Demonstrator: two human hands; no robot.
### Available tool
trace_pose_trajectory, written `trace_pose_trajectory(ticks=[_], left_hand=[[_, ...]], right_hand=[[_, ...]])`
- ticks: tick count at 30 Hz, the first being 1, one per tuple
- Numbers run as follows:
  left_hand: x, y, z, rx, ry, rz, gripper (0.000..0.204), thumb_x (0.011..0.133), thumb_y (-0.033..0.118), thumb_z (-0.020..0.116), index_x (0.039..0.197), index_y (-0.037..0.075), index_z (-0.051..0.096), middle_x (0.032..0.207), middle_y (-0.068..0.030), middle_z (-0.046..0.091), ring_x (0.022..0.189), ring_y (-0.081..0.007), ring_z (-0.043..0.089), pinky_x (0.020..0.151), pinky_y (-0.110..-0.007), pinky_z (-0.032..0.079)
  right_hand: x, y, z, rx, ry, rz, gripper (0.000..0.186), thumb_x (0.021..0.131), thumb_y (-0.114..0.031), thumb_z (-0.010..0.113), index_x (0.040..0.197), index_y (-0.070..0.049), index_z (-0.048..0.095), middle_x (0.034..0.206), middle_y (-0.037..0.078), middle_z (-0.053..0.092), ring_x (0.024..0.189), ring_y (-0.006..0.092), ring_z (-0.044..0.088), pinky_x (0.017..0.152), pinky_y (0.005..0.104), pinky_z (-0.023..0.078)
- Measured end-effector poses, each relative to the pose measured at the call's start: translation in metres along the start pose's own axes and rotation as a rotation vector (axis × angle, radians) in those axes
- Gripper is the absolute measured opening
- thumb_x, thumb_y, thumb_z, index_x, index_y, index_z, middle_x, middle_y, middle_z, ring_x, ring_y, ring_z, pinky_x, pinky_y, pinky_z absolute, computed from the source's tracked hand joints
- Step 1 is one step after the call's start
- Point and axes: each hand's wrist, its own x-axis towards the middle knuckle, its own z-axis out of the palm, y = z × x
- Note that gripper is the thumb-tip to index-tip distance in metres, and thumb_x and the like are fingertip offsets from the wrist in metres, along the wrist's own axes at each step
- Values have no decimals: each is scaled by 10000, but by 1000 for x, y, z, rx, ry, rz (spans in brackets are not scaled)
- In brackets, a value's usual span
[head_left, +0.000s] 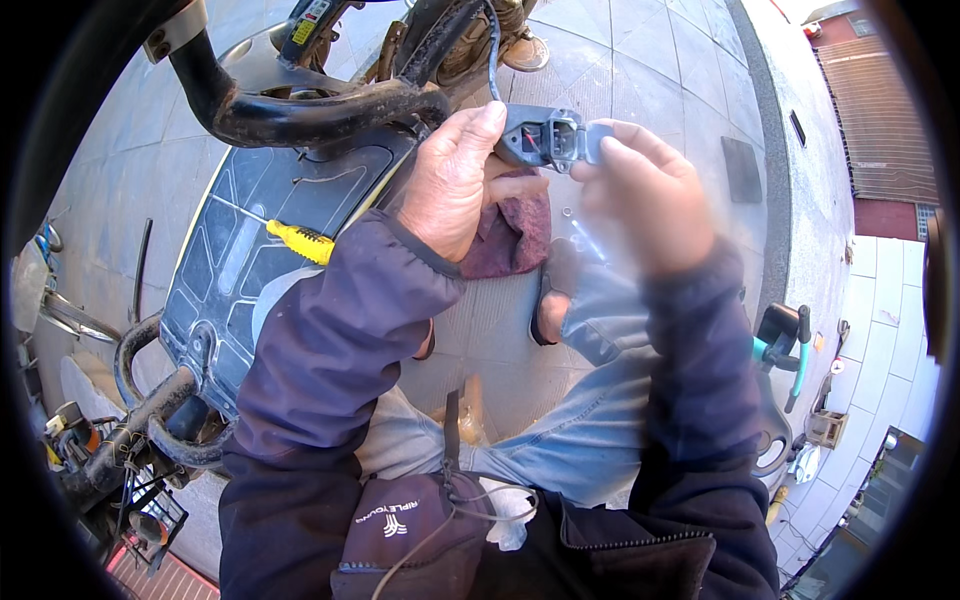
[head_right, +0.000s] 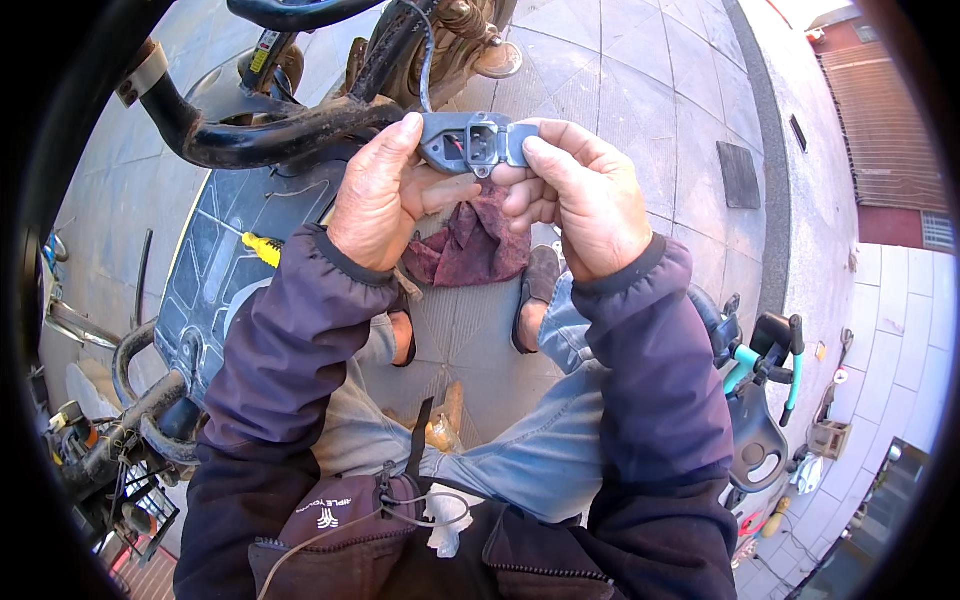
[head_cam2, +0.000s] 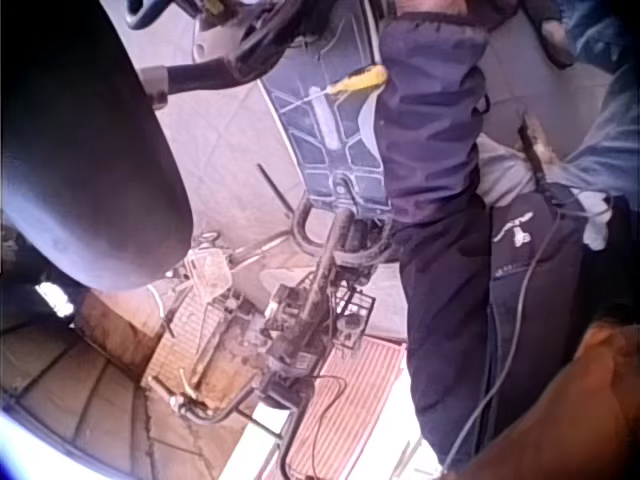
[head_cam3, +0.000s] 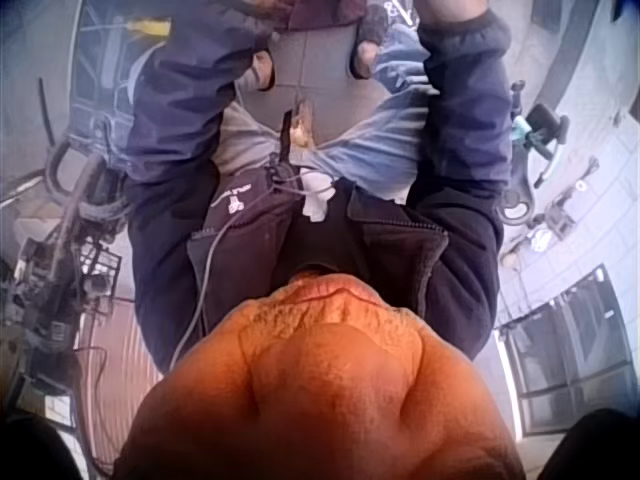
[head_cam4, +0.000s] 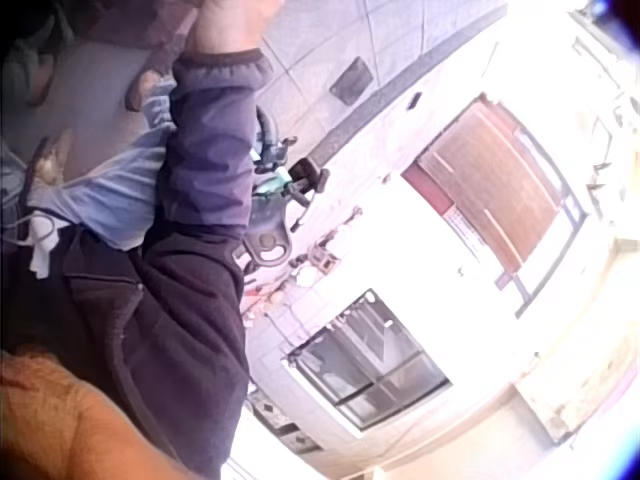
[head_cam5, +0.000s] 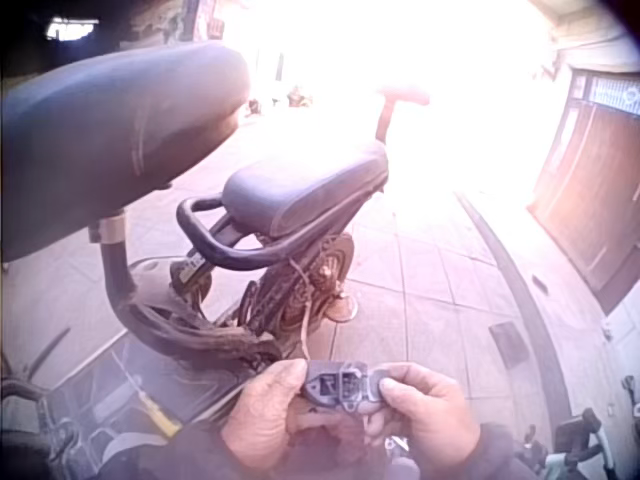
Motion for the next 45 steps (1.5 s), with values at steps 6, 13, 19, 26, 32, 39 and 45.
trace_pose_trajectory(ticks=[6, 13, 19, 26, 32, 39, 45], left_hand=[[1, 3, 1, -1, 10, 17, 397, 970, 381, 462, 1103, 16, 541, 1059, -122, 618, 975, -233, 635, 839, -385, 540], [3, 4, 0, 91, 85, 19, 418, 972, 426, 435, 1077, 40, 557, 979, -94, 644, 863, -197, 669, 715, -336, 584], [4, 8, 1, 145, 137, 26, 436, 958, 470, 442, 1046, 62, 570, 939, -66, 654, 835, -171, 672, 661, -324, 595], [4, 3, 0, 127, 98, 35, 415, 975, 439, 424, 1037, 55, 569, 952, -84, 651, 860, -167, 660, 711, -338, 590], [3, -3, 2, -83, -23, 25, 382, 991, 363, 413, 1081, 15, 543, 1038, -127, 627, 968, -221, 630, 882, -406, 530], [2, -1, 6, -363, -43, -48, 458, 985, 363, 383, 1157, -48, 489, 1147, -202, 586, 1092, -283, 584, 978, -442, 470], [3, 0, 2, -383, -43, -85, 464, 970, 352, 410, 1178, -54, 496, 1182, -215, 573, 1110, -309, 573, 983, -463, 463]], right_hand=[[-2, -3, 8, -25, 4, 6, 246, 932, -144, 553, 1119, 15, 570, 858, 111, 671, 638, 110, 628, 575, 235, 547], [-4, -4, 12, -80, -35, 8, 279, 937, -146, 546, 1158, 24, 561, 873, 104, 669, 649, 108, 621, 571, 227, 540], [-4, -3, 11, -120, -80, 45, 306, 932, -148, 550, 1179, 32, 550, 893, 103, 666, 661, 104, 615, 568, 220, 532], [-7, -1, 17, -223, -19, -12, 296, 908, -127, 578, 1152, 40, 565, 829, 73, 653, 629, 94, 599, 545, 210, 508], [-6, -3, 19, -318, 63, -64, 241, 908, -109, 581, 1091, 48, 593, 821, 69, 642, 612, 100, 605, 534, 214, 512], [-3, 2, 20, -103, 109, 5, 237, 918, -103, 565, 1087, 63, 577, 858, 103, 634, 654, 127, 637, 575, 241, 567], [-1, 1, 21, -95, 118, 16, 236, 917, -99, 567, 1085, 67, 572, 869, 105, 634, 682, 135, 647, 590, 251, 575]])
